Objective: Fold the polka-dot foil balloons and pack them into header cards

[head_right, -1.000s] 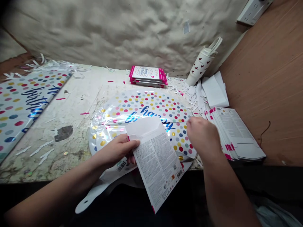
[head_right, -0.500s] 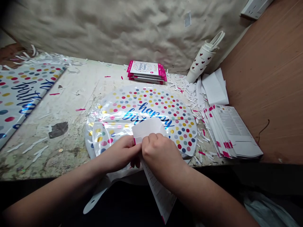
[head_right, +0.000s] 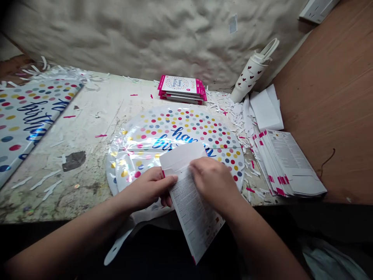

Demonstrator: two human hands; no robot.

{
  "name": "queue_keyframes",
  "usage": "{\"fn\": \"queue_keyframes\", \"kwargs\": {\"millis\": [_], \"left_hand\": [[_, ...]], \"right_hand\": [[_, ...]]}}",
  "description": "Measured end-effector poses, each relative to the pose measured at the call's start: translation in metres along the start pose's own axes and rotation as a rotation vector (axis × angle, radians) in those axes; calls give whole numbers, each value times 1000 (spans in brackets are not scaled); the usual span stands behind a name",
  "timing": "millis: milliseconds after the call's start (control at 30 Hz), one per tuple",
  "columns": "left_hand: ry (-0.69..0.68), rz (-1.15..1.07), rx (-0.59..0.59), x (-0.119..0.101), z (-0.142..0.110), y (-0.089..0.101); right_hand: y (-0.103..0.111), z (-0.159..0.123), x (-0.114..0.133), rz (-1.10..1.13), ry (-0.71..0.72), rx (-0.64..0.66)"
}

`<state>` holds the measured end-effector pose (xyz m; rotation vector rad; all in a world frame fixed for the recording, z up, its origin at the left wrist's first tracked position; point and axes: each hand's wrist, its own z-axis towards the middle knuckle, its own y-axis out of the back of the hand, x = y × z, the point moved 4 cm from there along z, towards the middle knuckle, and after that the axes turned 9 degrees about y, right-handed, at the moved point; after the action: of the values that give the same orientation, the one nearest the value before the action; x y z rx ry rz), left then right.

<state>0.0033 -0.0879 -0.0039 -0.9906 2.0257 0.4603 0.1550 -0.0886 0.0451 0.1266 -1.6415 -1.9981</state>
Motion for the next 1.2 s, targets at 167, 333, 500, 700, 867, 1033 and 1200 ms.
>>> {"fn": "queue_keyframes", "kwargs": {"millis": [167,333,500,700,867,1033,1200], "left_hand": [[-58,3,-35,-2,0,-4],[-72,12,-15,1,2,-8],[-21,3,-5,2,4,-9],[-49,114,-40,-3,1,-10],[-41,106,-21,0,1,-9],[18,-64,-63,5,0,5],[-26,-65,-72,1,-1,4]], "right_hand": [[-13,-5,20,179,9,-43],[-15,-6,16,187,-26,-52],[-14,-8,13,169,-24,54],[-16,-7,39,-167,83,164],[-15,-4,28,-283,106,143],[23,-22,-55,-449,-383,-84],[9,-14,-17,125,-59,-4]]}}
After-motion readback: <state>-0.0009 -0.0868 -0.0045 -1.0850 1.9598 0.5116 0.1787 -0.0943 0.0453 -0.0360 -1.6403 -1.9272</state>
